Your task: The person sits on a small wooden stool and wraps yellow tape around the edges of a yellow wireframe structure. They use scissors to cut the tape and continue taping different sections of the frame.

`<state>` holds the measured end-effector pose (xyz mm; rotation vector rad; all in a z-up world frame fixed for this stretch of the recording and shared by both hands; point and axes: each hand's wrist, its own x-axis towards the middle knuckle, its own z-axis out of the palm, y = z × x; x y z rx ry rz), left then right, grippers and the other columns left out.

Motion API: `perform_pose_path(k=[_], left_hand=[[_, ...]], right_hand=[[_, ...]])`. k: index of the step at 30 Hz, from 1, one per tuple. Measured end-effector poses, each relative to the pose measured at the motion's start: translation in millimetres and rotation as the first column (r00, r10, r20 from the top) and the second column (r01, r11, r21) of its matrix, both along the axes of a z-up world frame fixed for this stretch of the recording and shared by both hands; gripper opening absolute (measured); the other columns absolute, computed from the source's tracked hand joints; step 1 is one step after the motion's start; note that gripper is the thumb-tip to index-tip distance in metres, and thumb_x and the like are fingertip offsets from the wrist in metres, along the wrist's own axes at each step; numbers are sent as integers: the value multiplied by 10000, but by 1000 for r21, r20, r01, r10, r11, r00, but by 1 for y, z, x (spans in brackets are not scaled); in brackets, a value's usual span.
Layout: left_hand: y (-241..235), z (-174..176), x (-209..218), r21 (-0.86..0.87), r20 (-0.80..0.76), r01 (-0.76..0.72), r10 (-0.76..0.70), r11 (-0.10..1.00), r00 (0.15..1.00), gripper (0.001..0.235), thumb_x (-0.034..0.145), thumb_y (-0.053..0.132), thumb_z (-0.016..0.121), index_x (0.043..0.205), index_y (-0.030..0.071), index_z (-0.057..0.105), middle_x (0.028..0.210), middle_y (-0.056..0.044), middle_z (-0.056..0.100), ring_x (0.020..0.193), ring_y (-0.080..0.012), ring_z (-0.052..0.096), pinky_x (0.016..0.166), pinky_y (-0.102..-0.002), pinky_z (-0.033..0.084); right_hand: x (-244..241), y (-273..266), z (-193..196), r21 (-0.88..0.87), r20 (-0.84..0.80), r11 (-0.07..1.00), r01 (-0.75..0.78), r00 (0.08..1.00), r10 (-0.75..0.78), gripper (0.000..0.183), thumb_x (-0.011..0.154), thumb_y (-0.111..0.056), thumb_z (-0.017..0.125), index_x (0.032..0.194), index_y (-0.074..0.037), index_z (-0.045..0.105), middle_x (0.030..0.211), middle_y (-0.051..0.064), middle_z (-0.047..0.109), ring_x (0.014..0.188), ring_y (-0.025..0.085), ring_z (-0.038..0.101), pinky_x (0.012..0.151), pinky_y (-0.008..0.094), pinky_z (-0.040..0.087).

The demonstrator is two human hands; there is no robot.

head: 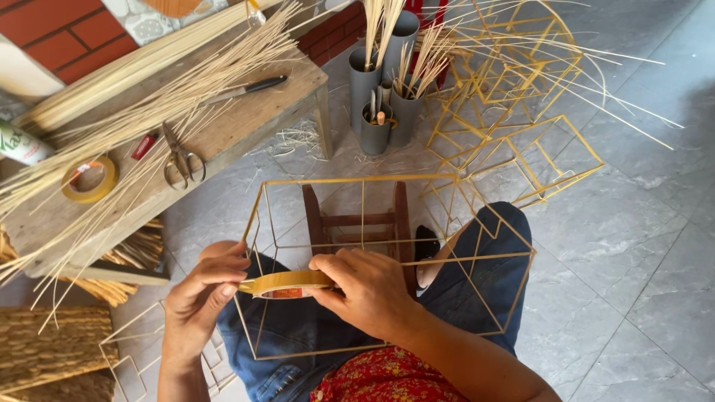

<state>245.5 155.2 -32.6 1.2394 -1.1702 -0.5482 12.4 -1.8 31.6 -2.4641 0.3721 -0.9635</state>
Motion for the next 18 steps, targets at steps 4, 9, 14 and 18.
perform_pose_path(k=[4,9,14,18], left_hand=[[-4,5,13,-26,52,60,-58,998,997,152,910,105,749,1048,45,728,1131,-110,734,1340,-340,611,1135,-458,481],[-12,19,17,-4,134,91,-89,996,987,218,867,189,776,1043,62,756,1092,-76,760,1244,-297,676,1128,-457,497],[-11,38,9,17,118,125,-126,992,985,242,856,205,780,1071,94,781,1061,-49,762,1236,-285,667,1114,-434,503],[-7,51,5,67,157,126,-135,990,978,201,880,179,781,1062,94,777,1036,-45,754,1231,-274,671,1086,-424,521]], right_hand=[[-6,1,10,-95,12,995,6,1000,-5,342,756,-221,884,1008,-99,687,857,51,652,800,249,639,715,397,500],[-8,0,22,-87,89,978,-191,976,199,329,749,-157,877,978,-98,648,1039,110,731,1027,320,713,953,479,481],[-30,-13,36,220,6,862,-457,884,468,387,772,-294,896,994,-64,679,849,27,700,812,199,712,1067,501,484],[-78,-33,56,138,-68,910,-390,913,402,512,847,-550,719,1071,-91,677,944,39,724,941,232,726,1064,477,495]])
